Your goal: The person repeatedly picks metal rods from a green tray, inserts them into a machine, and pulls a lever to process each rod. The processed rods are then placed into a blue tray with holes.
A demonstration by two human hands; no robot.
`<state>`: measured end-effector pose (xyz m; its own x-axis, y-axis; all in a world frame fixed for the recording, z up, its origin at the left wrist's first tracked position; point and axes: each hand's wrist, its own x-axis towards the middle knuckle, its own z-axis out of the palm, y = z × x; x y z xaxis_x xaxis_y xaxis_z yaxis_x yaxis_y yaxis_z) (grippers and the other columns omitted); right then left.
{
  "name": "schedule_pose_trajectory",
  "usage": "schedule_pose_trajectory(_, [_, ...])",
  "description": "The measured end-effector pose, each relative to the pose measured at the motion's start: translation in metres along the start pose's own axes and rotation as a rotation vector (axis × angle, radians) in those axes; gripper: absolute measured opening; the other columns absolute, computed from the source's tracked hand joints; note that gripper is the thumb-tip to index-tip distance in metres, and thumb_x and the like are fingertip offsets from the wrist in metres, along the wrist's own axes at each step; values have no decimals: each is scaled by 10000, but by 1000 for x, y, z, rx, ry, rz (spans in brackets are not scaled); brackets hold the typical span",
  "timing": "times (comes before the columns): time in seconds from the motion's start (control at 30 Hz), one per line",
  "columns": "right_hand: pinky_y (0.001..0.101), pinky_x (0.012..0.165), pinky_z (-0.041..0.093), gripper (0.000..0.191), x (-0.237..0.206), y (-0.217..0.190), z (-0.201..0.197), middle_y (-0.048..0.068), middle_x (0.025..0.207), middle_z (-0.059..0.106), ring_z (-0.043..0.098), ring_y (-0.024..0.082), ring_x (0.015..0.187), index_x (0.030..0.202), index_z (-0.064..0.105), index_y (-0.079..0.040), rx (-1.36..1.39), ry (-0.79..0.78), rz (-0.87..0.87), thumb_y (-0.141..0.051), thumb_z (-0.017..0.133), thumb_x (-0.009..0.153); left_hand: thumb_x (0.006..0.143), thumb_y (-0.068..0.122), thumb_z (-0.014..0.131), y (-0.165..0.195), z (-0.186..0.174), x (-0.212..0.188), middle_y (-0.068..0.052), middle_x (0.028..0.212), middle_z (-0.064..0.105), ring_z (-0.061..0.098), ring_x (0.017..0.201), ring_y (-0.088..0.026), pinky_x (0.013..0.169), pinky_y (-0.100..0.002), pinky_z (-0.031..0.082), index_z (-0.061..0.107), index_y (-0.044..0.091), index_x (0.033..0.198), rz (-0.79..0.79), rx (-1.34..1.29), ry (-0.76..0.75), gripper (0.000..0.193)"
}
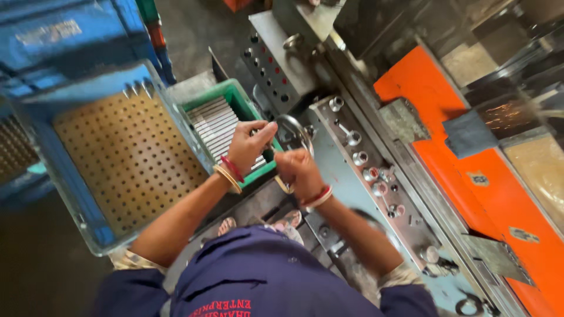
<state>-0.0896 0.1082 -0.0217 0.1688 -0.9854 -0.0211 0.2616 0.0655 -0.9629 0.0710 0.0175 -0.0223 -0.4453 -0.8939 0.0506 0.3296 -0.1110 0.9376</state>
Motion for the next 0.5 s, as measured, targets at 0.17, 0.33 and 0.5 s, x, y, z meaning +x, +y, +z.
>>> schedule_pose_trajectory(0.17, [306, 473, 201, 477, 0, 6, 19, -51, 571, 359, 286, 84, 487, 616, 398, -134, 327, 29, -162, -255, 603, 1030, 1014, 210, 640, 11, 9, 14, 79, 631, 503, 432, 608, 0, 533, -227, 326, 596, 33, 689, 285, 75, -6, 373])
schedule_pose_trajectory(0.33, [299, 438, 190, 463, 26, 9, -6, -60, 514, 353, 266, 66, 449, 602, 419, -122, 78, 433, -173, -250, 623, 997, 981, 226, 696, -24, 4, 48, 85, 626, 501, 410, 515, -22, 465, -225, 279, 628, 101, 791, -39, -172, 31, 238])
schedule_pose_trajectory(0.5, [279, 481, 198, 484, -38, 57, -84, -89, 563, 370, 286, 38, 522, 576, 441, -126, -222, 721, -305, -237, 677, 984, 1021, 483, 548, -65, -103, 67, 70, 636, 492, 460, 521, -70, 482, -225, 394, 501, 218, 800, -370, -849, 240, 348])
